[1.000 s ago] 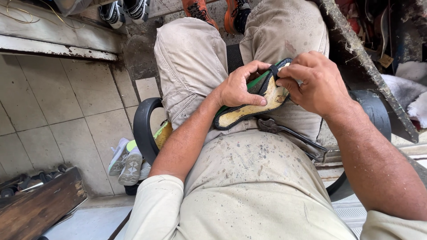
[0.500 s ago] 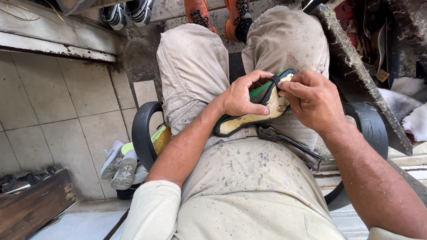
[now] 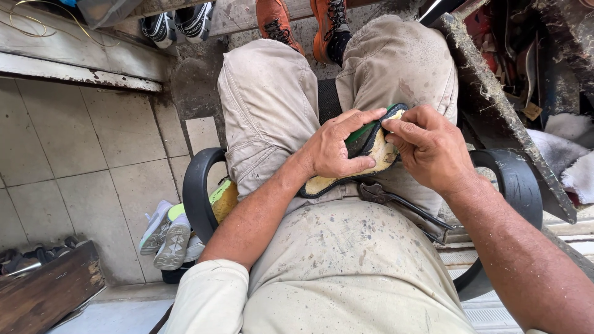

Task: The person repairs a green high-heeled shoe by hand and with pliers. They remove a broken strap, attach a new strap with a buckle, and use pliers to secure the attachment points on the shoe's sole and heel.

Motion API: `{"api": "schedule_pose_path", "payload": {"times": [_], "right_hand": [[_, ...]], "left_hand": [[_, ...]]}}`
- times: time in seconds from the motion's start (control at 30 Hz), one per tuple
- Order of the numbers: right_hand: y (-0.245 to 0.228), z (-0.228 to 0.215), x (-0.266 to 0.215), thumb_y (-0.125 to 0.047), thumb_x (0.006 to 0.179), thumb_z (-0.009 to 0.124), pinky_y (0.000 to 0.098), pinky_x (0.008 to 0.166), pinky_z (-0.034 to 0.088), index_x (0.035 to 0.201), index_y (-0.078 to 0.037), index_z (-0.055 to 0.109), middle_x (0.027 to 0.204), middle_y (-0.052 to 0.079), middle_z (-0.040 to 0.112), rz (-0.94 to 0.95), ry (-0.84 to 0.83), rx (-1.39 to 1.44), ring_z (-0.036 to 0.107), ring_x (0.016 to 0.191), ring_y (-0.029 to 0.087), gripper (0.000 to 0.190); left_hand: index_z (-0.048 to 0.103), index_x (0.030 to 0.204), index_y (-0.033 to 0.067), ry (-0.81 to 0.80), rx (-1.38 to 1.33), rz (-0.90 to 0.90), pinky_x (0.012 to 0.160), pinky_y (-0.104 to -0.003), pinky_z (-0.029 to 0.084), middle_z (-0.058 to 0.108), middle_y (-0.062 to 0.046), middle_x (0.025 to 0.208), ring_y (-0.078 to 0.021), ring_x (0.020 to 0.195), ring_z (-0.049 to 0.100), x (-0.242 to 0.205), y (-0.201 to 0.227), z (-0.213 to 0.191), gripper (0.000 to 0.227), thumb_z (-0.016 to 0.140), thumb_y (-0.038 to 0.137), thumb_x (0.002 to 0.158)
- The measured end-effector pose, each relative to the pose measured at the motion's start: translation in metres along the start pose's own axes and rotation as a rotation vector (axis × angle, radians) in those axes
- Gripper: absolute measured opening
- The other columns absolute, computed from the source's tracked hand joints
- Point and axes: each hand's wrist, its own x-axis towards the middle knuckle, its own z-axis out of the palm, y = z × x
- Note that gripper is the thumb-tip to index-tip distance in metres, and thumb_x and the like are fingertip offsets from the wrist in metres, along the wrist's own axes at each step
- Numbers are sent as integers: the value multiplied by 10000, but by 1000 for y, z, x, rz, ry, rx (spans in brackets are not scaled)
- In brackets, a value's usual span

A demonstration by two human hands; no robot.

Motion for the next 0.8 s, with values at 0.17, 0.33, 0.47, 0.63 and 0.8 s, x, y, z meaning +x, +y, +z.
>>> {"api": "schedule_pose_path", "payload": {"times": [0.17,0.33,0.47,0.63,0.8], "right_hand": [[-13,-12,-2,-234,988,742,500,645,536,1199,-204,752,1018,97,626,-50,-29,-166,669,837,394,213],[-24,-24,-85,-317,941,681,432,676,547,1233,-240,674,980,70,579,-43,-98,-447,656,776,320,302],[-40,-43,-112,-394,881,671,560,718,582,1250,-258,596,1011,138,630,451,-626,-246,687,893,461,400],[-55,-54,-95,-366,989,489,592,897,553,1421,-236,418,1193,199,578,758,-869,-34,624,1112,504,457],[-66,-68,-80,38,813,596,365,1093,538,1451,-209,532,1368,55,722,1079,-893,237,705,1223,206,687]], "left_hand": [[554,1484,196,24,24,-30,998,-468,558,680,-122,1284,-352,1163,700,-1,1,2,817,877,356,751],[592,1422,73,-19,-29,-23,1028,-490,548,680,-226,1295,-411,1182,693,5,3,-5,753,862,318,763],[617,1437,106,-1,-210,-65,1069,-449,510,697,-179,1306,-315,1242,656,14,-17,-8,824,941,372,728],[622,1453,119,58,-315,-23,1166,-407,438,649,-127,1442,-236,1377,549,30,-24,-5,853,993,345,719],[462,1533,37,61,-242,-22,1312,-339,296,503,-122,1581,-180,1480,463,18,-37,4,865,880,313,827]]}}
